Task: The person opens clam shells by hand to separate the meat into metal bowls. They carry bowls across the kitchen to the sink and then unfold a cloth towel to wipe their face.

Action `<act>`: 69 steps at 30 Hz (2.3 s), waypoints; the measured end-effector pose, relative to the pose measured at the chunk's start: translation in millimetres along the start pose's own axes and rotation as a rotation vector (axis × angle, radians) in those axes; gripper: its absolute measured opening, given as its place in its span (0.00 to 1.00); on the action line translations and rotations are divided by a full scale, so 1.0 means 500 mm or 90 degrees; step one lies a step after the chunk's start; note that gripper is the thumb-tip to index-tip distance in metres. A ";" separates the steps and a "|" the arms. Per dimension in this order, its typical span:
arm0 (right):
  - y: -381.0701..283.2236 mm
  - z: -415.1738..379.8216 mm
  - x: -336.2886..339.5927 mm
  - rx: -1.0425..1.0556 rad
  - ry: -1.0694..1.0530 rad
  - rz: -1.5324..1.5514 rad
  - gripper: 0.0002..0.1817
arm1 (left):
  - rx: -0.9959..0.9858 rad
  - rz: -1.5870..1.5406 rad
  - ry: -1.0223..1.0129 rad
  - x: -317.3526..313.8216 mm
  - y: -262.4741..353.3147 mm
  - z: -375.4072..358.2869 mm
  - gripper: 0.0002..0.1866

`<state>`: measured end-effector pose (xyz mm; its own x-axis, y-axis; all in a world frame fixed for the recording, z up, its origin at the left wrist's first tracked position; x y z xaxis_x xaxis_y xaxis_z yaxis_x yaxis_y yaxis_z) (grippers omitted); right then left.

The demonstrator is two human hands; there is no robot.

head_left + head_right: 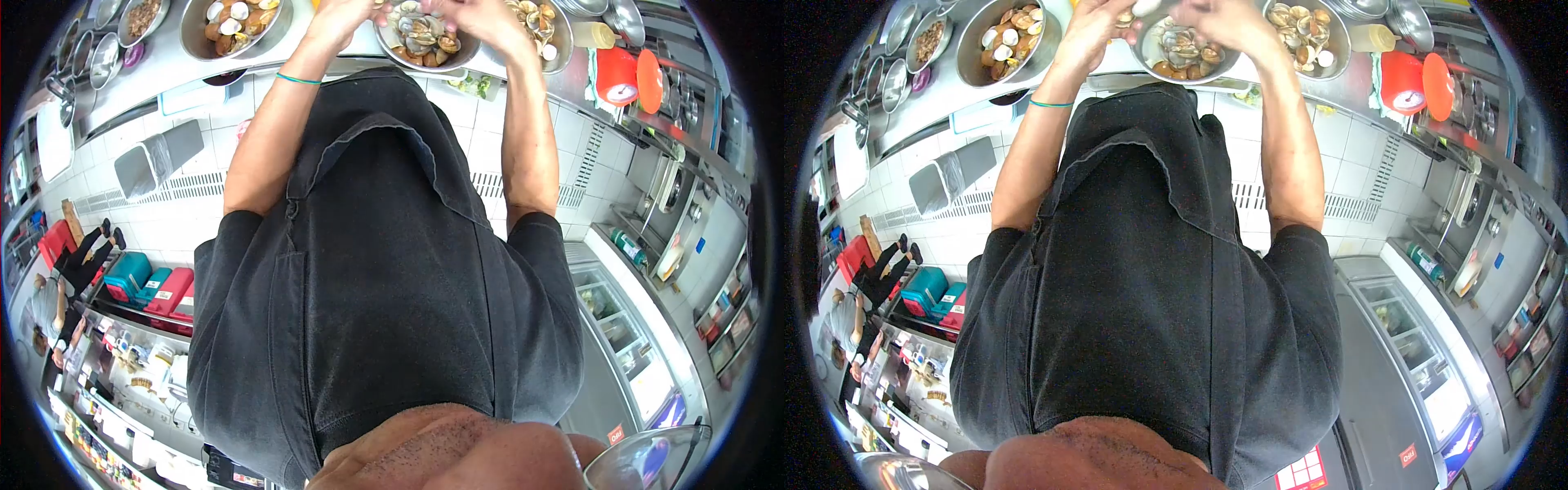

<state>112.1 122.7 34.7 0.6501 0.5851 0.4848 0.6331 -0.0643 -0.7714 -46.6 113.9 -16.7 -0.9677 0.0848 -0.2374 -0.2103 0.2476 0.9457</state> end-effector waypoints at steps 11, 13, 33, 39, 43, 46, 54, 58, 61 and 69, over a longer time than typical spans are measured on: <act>0.072 0.005 -0.026 0.090 0.065 -0.277 0.16 | 0.037 0.015 0.147 0.044 0.024 -0.033 0.09; 0.065 -0.021 -0.008 0.128 0.144 -0.185 0.15 | 0.043 0.079 0.114 0.040 0.025 -0.035 0.09; 0.073 -0.147 -0.025 0.098 0.529 0.100 0.12 | -0.096 0.582 -0.001 -0.090 0.040 -0.052 0.20; 0.134 -0.138 -0.016 0.027 0.572 0.090 0.12 | -0.041 0.511 0.065 -0.045 0.021 -0.051 0.19; 0.097 -0.142 0.005 0.090 0.564 -0.080 0.16 | -0.070 0.523 0.112 -0.027 0.042 -0.061 0.19; 0.088 -0.113 -0.028 0.072 0.376 0.254 0.16 | -0.107 0.476 0.127 -0.039 0.049 -0.065 0.18; 0.080 -0.101 -0.072 0.095 0.281 0.424 0.11 | -0.008 0.187 0.035 -0.031 -0.034 -0.032 0.13; 0.090 -0.099 -0.066 0.091 0.307 0.438 0.12 | 0.005 0.141 -0.035 -0.022 -0.048 -0.023 0.13; 0.092 -0.101 -0.063 0.095 0.315 0.431 0.12 | 0.025 0.173 -0.048 -0.031 -0.030 -0.034 0.16; 0.041 -0.094 -0.032 0.145 0.330 0.348 0.16 | -0.073 0.189 -0.013 -0.053 0.033 -0.035 0.17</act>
<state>134.3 74.0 30.7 0.9930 0.0630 0.1000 0.1023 -0.0339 -0.9942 -26.9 98.9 8.9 -0.9865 0.1561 0.0501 0.0660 0.0983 0.9930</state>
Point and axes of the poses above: each hand's wrist, its own z-axis towards the middle knuckle, its own x-axis out of the back of the hand, y = z × x, the point moved 8 cm from there along z, towards the middle knuckle, and after that the axes turned 1 degree about z, right-handed, at the moved point
